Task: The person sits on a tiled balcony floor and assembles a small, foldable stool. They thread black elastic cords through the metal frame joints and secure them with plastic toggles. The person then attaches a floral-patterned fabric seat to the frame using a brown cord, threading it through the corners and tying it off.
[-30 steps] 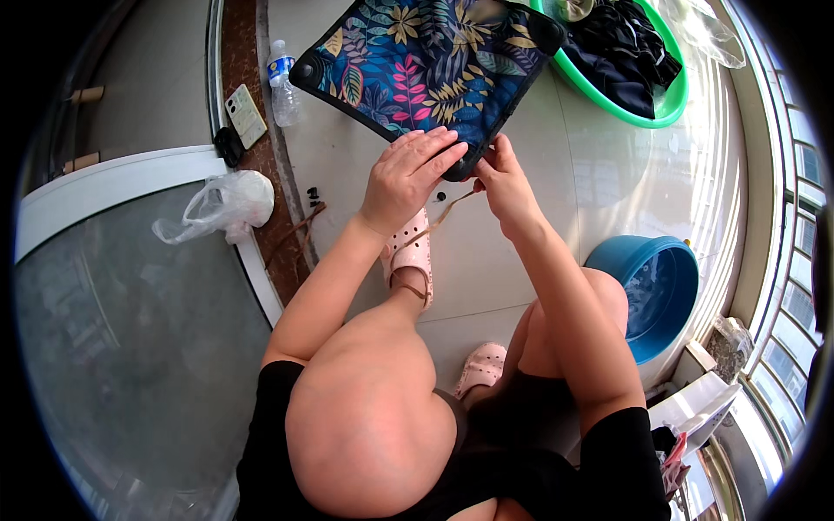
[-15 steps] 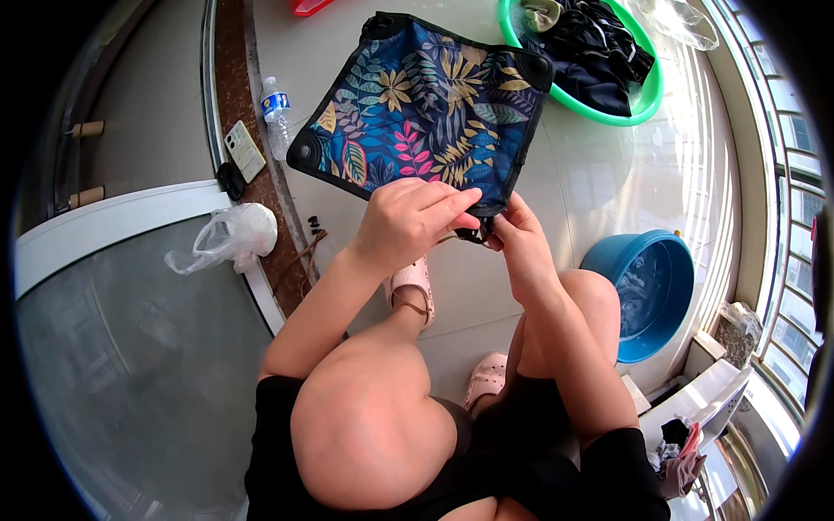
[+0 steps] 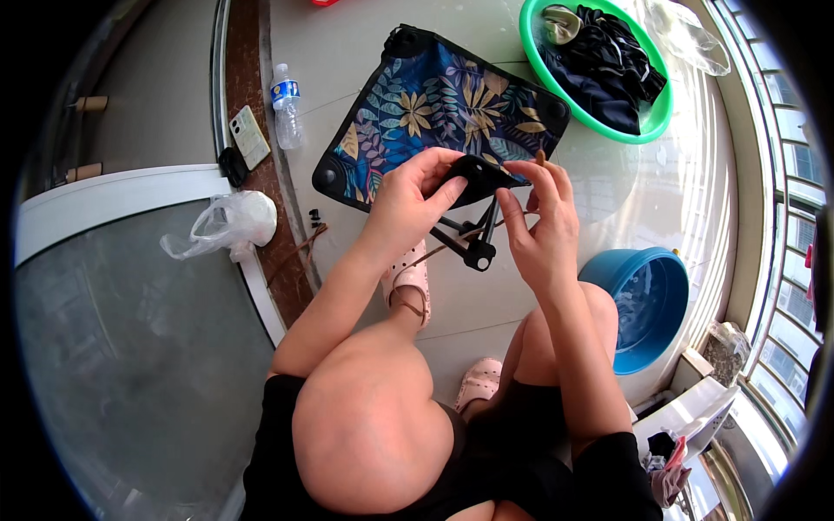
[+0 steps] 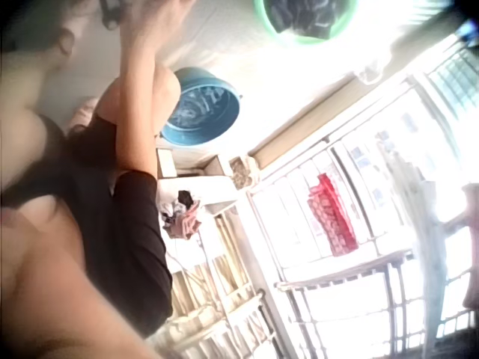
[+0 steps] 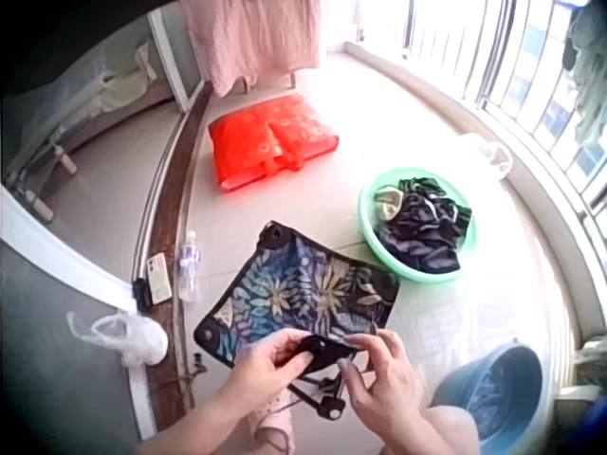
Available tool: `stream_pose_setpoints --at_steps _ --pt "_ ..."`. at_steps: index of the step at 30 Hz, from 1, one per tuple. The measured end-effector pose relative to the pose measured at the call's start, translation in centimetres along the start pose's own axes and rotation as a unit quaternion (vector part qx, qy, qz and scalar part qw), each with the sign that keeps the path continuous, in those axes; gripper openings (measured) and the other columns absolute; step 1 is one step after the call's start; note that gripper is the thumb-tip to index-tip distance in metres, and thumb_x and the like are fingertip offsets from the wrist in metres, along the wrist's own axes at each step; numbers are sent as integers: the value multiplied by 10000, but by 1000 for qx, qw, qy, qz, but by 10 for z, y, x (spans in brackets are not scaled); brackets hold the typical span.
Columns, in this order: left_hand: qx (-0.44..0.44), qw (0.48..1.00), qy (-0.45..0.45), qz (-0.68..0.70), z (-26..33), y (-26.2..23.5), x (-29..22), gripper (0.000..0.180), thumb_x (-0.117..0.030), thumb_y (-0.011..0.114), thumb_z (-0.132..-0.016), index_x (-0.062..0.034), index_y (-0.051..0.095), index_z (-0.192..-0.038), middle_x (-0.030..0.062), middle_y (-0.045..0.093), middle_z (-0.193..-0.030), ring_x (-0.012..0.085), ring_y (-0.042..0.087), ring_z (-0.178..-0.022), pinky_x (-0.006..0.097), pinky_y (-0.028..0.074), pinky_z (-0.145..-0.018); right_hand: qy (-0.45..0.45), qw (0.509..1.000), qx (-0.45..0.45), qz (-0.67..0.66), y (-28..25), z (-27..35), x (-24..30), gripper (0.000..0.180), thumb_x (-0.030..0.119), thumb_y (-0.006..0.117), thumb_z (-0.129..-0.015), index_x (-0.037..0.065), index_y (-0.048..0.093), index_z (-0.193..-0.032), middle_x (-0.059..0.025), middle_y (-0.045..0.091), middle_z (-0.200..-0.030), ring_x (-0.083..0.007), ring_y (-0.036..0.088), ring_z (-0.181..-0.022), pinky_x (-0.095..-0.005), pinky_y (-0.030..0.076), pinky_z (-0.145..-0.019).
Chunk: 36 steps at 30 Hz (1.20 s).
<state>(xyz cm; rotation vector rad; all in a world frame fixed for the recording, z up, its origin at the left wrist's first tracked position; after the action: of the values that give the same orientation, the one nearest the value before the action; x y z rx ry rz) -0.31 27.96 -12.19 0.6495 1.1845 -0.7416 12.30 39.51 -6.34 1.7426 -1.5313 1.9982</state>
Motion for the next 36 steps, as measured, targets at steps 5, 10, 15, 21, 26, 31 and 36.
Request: stream_pose_setpoints --at_steps 5,10,15,21,26,31,36 --pt "-70 979 102 -165 5 -4 -18 174 -4 669 -877 -33 612 -1039 97 706 -900 182 706 -809 292 556 -708 60 995 49 -61 28 -2 -8 298 178 791 -789 40 632 -1000 -66 625 -836 -175 526 -649 -300 463 -608" --pt "-117 936 177 -281 12 -4 -28 146 -7 685 -849 -31 580 -949 127 682 -842 274 697 -752 349 546 -652 12 992 54 -114 34 0 -14 313 139 799 -770 33 623 -1006 -62 603 -813 -171 515 -649 -294 459 -607" --pt "-108 937 182 -277 11 2 -31 148 -31 695 -860 -23 579 -953 69 657 -791 149 643 -678 270 512 -641 63 987 79 -123 37 -4 -25 311 151 797 -783 15 642 -1015 -64 616 -793 -142 521 -665 -267 463 -621" --pt "-73 970 45 -226 2 4 -14 142 -40 696 -871 -12 591 -962 43 667 -807 84 633 -721 246 510 -656 155 953 109 -236 47 0 -56 261 154 778 -823 1 652 -993 -36 606 -736 -93 497 -648 -237 443 -602" --pt "-61 989 3 -135 1 0 2 151 -26 703 -865 -12 603 -978 31 678 -837 80 640 -771 241 525 -706 139 964 93 -206 49 0 -48 237 128 775 -825 -1 637 -969 -42 625 -761 -103 510 -658 -252 449 -604" --pt "-77 980 44 -181 9 4 -8 171 -20 707 -859 -10 631 -1012 46 697 -884 99 660 -815 255 541 -757 55 987 43 -144 40 4 -35 236 73 758 -821 10 624 -1005 -71 648 -837 -153 567 -672 -282 473 -628" --pt "-97 974 98 -181 14 4 -15 185 -20 732 -823 -14 676 -999 74 708 -905 165 683 -807 285 552 -756 -32 994 12 -101 32 5 -24 264 31 755 -789 16 626 -1019 -83 630 -878 -200 575 -676 -311 483 -649"
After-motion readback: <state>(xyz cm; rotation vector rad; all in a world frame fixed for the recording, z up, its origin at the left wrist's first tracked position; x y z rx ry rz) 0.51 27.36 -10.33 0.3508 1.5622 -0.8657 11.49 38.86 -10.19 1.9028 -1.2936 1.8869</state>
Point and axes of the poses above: each hand's wrist, its own z-axis away from the middle knuckle, its own y-axis out of the palm, x = y × z, the point moved 8 cm from there along -z, towards the middle knuckle
